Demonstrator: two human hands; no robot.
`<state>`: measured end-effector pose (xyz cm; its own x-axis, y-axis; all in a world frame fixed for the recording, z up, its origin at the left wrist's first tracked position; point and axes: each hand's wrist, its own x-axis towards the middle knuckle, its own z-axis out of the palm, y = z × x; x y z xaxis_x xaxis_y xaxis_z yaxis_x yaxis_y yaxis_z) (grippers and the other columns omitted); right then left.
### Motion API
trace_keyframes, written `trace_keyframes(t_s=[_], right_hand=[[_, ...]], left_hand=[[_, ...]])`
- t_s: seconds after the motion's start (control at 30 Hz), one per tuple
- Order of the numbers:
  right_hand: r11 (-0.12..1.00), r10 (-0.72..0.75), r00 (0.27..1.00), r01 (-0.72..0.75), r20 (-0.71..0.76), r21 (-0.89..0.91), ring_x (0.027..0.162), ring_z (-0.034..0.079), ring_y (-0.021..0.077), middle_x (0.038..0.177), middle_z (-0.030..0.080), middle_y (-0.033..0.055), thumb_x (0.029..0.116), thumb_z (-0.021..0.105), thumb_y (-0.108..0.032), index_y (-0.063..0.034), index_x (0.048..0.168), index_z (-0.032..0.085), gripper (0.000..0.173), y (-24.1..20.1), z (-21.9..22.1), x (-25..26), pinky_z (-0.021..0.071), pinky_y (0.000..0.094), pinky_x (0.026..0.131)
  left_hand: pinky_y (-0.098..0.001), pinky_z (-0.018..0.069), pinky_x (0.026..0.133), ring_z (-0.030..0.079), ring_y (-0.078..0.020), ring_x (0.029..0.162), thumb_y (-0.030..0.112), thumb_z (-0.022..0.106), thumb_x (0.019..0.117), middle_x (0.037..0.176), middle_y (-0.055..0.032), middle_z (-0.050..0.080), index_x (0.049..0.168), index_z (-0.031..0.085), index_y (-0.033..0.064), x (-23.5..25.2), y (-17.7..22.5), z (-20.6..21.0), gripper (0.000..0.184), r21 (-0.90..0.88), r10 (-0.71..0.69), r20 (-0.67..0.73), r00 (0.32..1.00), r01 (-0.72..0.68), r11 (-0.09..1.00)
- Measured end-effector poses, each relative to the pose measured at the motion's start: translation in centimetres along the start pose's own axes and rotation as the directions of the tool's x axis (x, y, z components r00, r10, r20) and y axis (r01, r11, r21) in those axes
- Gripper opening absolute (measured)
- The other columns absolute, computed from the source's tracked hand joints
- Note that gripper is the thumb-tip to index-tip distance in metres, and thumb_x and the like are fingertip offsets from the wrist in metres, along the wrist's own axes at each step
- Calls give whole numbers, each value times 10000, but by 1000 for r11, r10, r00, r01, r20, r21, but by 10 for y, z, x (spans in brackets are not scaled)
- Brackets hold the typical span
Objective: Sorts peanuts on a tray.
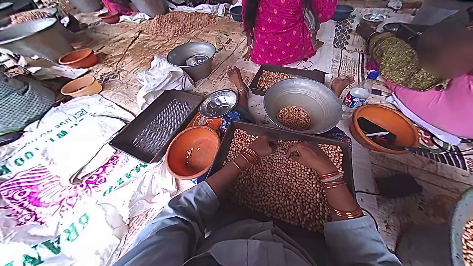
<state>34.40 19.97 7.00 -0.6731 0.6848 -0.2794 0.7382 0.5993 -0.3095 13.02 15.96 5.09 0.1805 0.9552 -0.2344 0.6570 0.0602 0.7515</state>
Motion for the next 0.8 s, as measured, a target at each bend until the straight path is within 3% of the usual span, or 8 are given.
trace_keyframes(t_s=[0.1,0.23,0.3,0.37,0.43,0.57,0.7,0.8], right_hand=[[999,-9,999,11,43,-42,1116,668,357,1134,742,135,975,658,-183,-197,1136,786,207,-7,-2,-1,478,589,958],[997,0,995,8,104,-77,1134,663,363,1157,733,145,971,666,-193,-163,1136,771,198,-10,-3,0,466,592,985],[998,0,994,6,109,-60,1113,667,357,1139,734,144,966,672,-196,-149,1136,765,199,-8,-2,1,469,594,970],[1000,7,998,-8,69,9,1042,675,335,1053,733,140,969,663,-205,-121,1112,757,191,-3,-2,4,485,571,929],[991,24,996,-12,-91,135,923,680,303,933,715,130,965,655,-185,-75,1056,734,163,5,-1,6,508,538,841],[948,128,882,25,-453,317,759,643,334,788,643,165,940,679,-27,-5,974,660,44,11,-8,2,495,548,693],[950,145,882,3,-449,312,757,647,304,803,671,143,973,677,-93,-37,1012,711,76,11,-3,4,507,522,721],[969,133,931,-50,-339,243,969,703,350,981,737,170,988,690,-191,-64,1062,753,160,4,5,8,530,571,893]], left_hand=[[-207,432,558,495,-45,581,87,481,1049,754,2,574,1042,667,-11,-4,-1,-4,210,-337,-61,122,991,99,936],[-164,364,506,443,-10,538,139,458,1080,697,54,513,1087,646,31,-1,-4,1,216,-292,-48,411,911,181,939],[-243,457,653,535,-71,695,179,559,1065,866,-26,626,1164,697,40,4,-9,-1,220,-20,-96,228,969,103,995],[-523,522,973,693,-311,1057,152,591,1037,1126,-181,728,1206,715,24,7,-13,-9,246,160,-99,28,995,94,983],[-596,509,972,698,-375,1063,142,616,1015,1096,-199,738,1184,732,46,4,-12,-15,226,206,-88,-44,995,96,974],[-605,504,943,693,-360,1013,155,669,985,1053,-184,741,1140,763,74,4,-8,-10,199,240,-43,55,998,29,970],[-661,496,952,676,-427,1119,138,638,987,1131,-211,730,1159,750,92,5,-2,-2,210,388,-59,80,995,23,921],[-668,500,943,667,-444,1137,111,652,964,1163,-220,721,1182,741,98,5,-1,-1,236,458,-73,103,992,18,889]])
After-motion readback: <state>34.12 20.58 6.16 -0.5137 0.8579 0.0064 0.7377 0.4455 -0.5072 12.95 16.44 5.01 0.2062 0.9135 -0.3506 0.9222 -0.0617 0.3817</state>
